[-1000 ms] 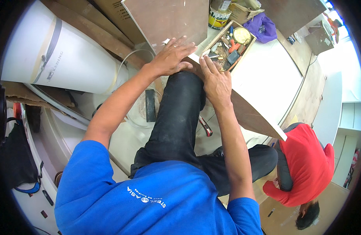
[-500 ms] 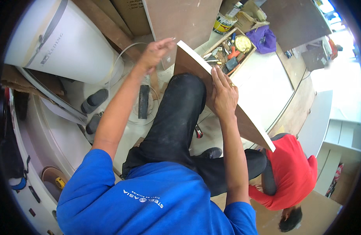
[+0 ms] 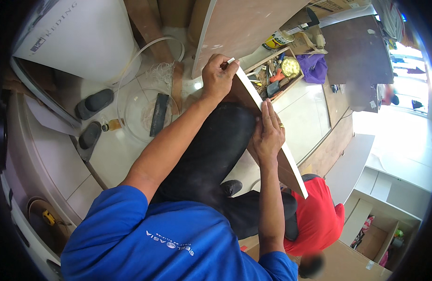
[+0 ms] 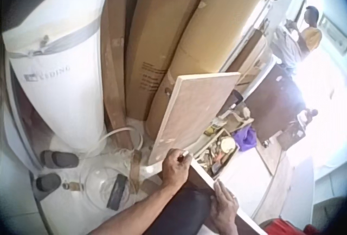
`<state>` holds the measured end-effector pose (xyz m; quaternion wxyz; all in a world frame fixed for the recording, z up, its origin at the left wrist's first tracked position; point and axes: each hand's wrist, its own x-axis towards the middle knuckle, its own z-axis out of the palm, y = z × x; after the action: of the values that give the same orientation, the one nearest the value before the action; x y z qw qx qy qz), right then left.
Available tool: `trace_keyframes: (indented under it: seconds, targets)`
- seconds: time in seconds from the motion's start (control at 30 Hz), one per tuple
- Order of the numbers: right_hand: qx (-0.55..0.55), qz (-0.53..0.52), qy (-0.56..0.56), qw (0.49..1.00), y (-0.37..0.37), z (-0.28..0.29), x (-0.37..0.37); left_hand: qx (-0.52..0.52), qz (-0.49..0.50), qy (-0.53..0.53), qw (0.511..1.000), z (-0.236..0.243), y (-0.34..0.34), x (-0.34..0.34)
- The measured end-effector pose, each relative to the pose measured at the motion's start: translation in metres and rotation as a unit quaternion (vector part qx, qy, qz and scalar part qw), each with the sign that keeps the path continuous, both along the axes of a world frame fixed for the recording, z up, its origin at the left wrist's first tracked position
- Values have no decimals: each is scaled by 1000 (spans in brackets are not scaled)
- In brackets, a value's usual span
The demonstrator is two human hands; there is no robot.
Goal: The person applies white edge banding to the edges of a wooden board. They align and press the strip along the curved edge, then smooth it down by hand.
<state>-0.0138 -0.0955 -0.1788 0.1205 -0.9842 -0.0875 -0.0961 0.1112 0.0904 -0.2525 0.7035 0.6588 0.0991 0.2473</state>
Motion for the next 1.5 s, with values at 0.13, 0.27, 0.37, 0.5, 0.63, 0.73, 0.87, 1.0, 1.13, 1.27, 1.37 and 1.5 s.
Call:
trace_keyframes:
  seconds: [0.13,0.27,0.37,0.5,0.63,0.73,0.87,1.0,1.13,1.27,1.37,1.5]
  targets:
    - [-8,3,3,1000,3,3,1,56,57,-38,996,-6,-5,3]
    - [-23,8,-7,1000,1,4,0,78,89,-48,992,-5,-10,-1]
    - [-23,15,-14,1000,-1,1,0,17,74,-12,997,0,-11,-7]
    - [-47,19,-19,999,-2,1,-1,-7,45,7,999,-5,-5,-7]
    - [16,-35,37,999,0,13,9,-20,12,-34,999,-20,-8,8]
    - [135,-9,32,990,5,17,26,21,-14,-1,1000,-25,-2,20]
    - [132,35,35,990,16,-5,36,-93,-189,111,971,-18,27,26]
    - [35,-35,-89,995,20,-23,23,-18,-301,140,943,-13,60,37]
    - [16,-60,-122,991,21,-28,28,36,-322,138,936,-20,63,48]
    - [20,-38,-68,997,22,-24,28,64,-344,179,919,-7,73,56]
    - [134,-111,-181,968,-9,-11,-7,128,-392,196,890,9,84,56]
    - [192,-458,-356,792,-122,-5,-108,198,-433,184,860,30,84,58]
